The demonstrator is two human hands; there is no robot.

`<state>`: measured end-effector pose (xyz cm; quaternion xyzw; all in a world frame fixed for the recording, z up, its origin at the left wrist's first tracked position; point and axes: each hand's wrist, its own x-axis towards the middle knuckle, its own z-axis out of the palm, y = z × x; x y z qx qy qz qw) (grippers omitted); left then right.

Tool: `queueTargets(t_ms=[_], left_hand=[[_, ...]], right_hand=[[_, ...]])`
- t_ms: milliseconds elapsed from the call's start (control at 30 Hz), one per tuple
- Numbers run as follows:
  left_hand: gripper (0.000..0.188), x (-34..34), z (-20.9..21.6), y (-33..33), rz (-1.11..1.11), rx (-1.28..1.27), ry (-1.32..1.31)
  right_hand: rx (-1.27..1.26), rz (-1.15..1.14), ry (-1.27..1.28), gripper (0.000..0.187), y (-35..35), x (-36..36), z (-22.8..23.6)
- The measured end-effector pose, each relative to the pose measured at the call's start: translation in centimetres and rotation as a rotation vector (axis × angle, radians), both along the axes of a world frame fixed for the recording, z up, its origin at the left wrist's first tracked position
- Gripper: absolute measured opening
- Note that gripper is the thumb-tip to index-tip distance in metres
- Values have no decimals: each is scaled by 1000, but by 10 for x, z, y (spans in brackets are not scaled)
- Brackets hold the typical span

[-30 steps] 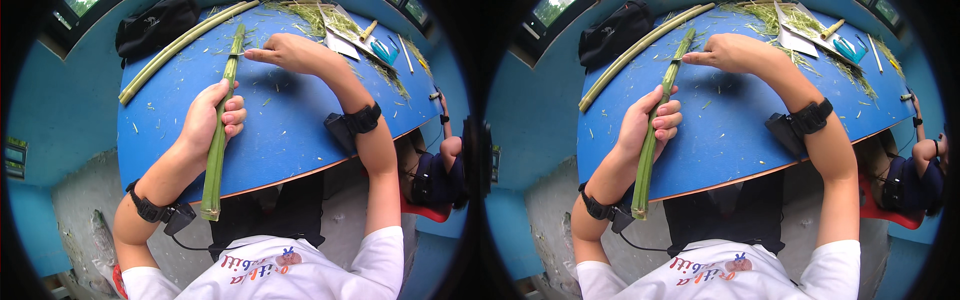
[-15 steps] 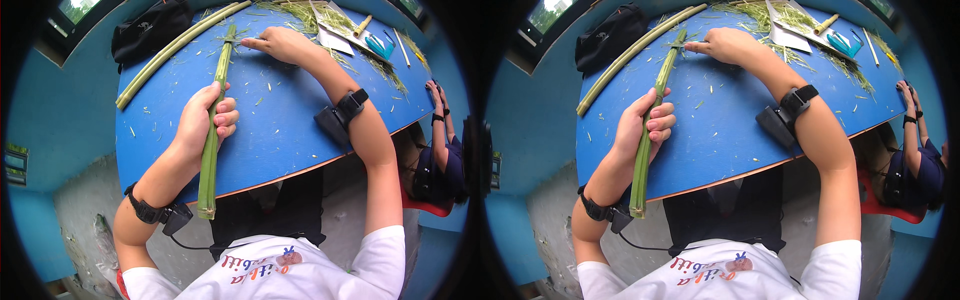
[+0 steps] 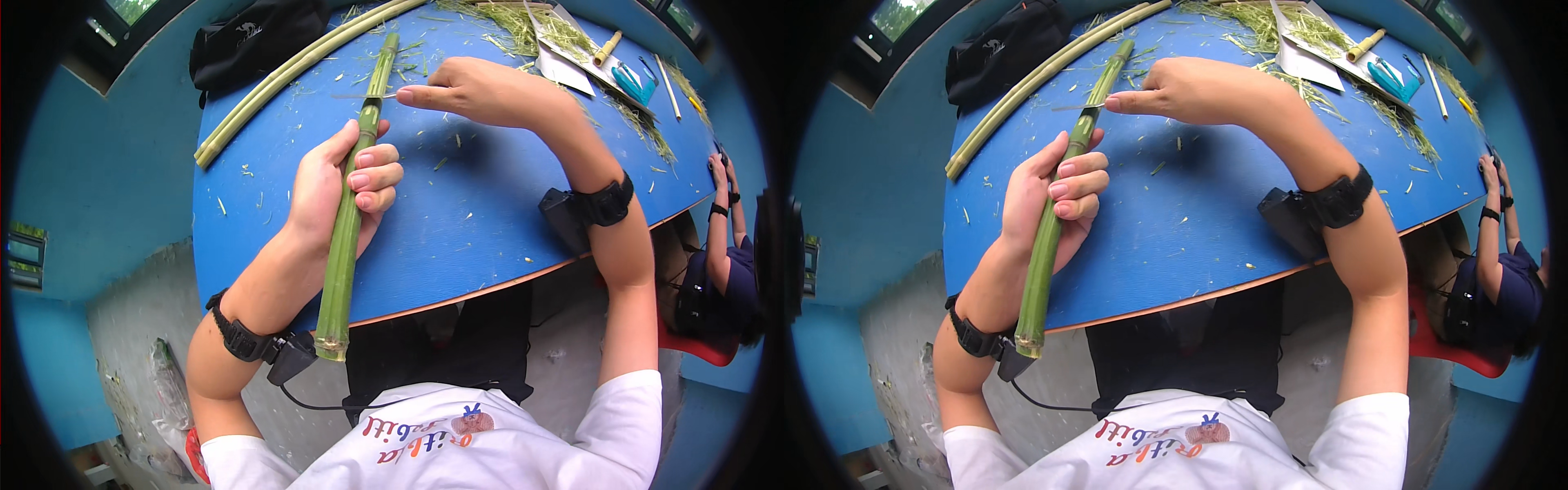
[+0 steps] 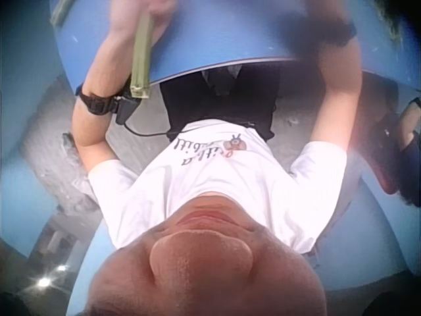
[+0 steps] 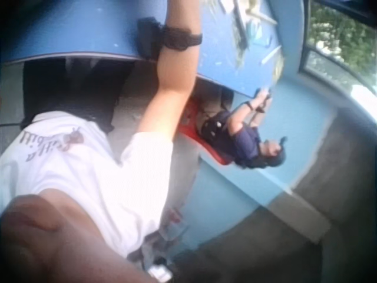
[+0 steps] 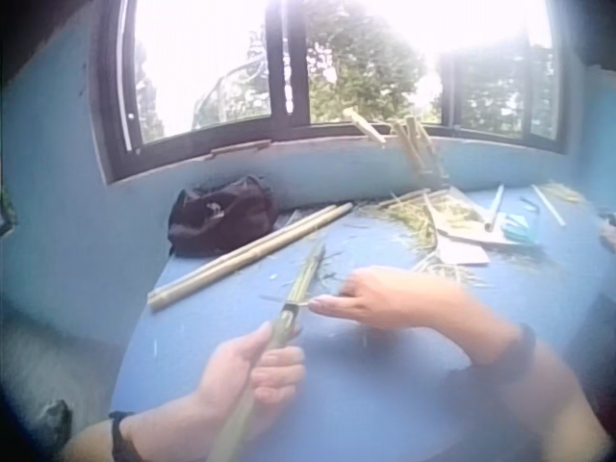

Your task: The recorder uses a utility knife to peel and trim a stalk of green bamboo on a table.

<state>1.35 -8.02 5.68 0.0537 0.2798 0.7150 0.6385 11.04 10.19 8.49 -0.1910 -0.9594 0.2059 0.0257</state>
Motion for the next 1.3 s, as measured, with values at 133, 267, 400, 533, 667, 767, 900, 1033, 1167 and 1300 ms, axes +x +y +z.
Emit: queueTargets(t_ms=[133, 267, 400, 533, 667, 767, 900, 1033, 1167, 1300], left_hand=[[18, 3, 1, 1, -64, -19, -4], [16, 1, -1, 3, -108, -47, -3], [19, -2, -6, 7, -113, -63, -13], [21, -10, -10, 6, -102, -52, -34], [22, -17, -9, 4, -85, -68, -29], [22, -11, -7, -1, -101, -136, 85], [22, -15, -9, -2, -90, -113, 44], [22, -21, -9, 1, -75, -91, 29], [22, -11, -8, 5, -76, -83, -4], [23, -3, -8, 9, -59, -99, -29]], right_hand=[[-79, 61, -69, 71, 3, 7, 4], [-16, 51, 17, 71, 10, 0, -7], [53, 55, 58, 73, 11, -7, -13], [93, 44, 83, 74, 7, -18, -17], [207, 16, 136, 73, 3, -27, -25], [261, -152, 105, 72, 17, -38, -26], [96, -50, 77, 73, 16, -32, -28], [79, 30, 45, 73, -11, -25, -13], [77, 30, 29, 73, -11, -14, -11], [97, 7, 34, 72, -8, -13, -9]])
